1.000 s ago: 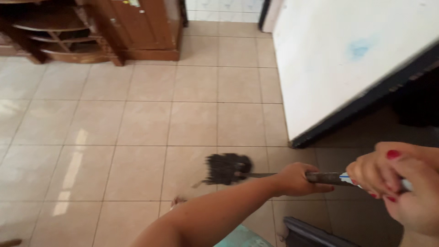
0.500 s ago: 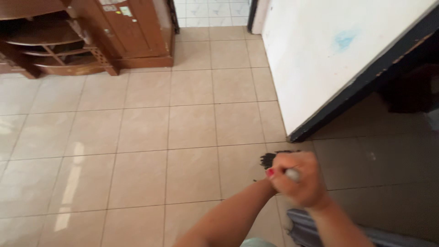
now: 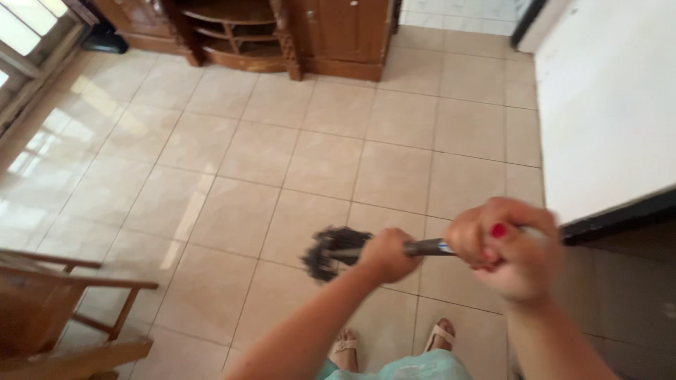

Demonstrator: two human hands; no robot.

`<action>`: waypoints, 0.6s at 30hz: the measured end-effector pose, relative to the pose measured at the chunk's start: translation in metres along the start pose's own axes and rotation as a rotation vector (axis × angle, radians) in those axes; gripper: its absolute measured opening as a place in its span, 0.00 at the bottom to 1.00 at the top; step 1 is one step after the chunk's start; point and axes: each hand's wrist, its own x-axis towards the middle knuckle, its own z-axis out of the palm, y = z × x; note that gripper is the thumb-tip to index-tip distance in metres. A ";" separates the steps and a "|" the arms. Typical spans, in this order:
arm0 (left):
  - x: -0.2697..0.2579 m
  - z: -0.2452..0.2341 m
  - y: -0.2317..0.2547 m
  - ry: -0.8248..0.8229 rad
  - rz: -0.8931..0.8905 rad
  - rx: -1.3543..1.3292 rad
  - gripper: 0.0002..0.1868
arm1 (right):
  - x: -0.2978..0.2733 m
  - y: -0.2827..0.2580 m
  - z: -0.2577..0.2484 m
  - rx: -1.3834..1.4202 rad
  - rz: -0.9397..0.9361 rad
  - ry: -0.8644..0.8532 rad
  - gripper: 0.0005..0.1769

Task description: The person is mopping the floor with a mop, moving it back and forth over the tiles and under the chairs.

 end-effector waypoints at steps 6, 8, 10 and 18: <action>-0.005 0.007 -0.189 0.091 -0.130 0.130 0.06 | -0.036 0.150 0.034 0.067 -0.047 0.021 0.05; -0.001 0.020 -0.247 0.187 -0.125 0.235 0.03 | -0.052 0.196 0.043 0.108 -0.061 0.019 0.11; -0.005 0.028 -0.280 0.219 -0.123 0.332 0.03 | -0.064 0.223 0.042 0.112 -0.017 0.016 0.16; 0.000 0.058 -0.157 -0.236 -0.040 0.244 0.12 | -0.111 0.143 -0.029 -0.085 0.058 0.174 0.22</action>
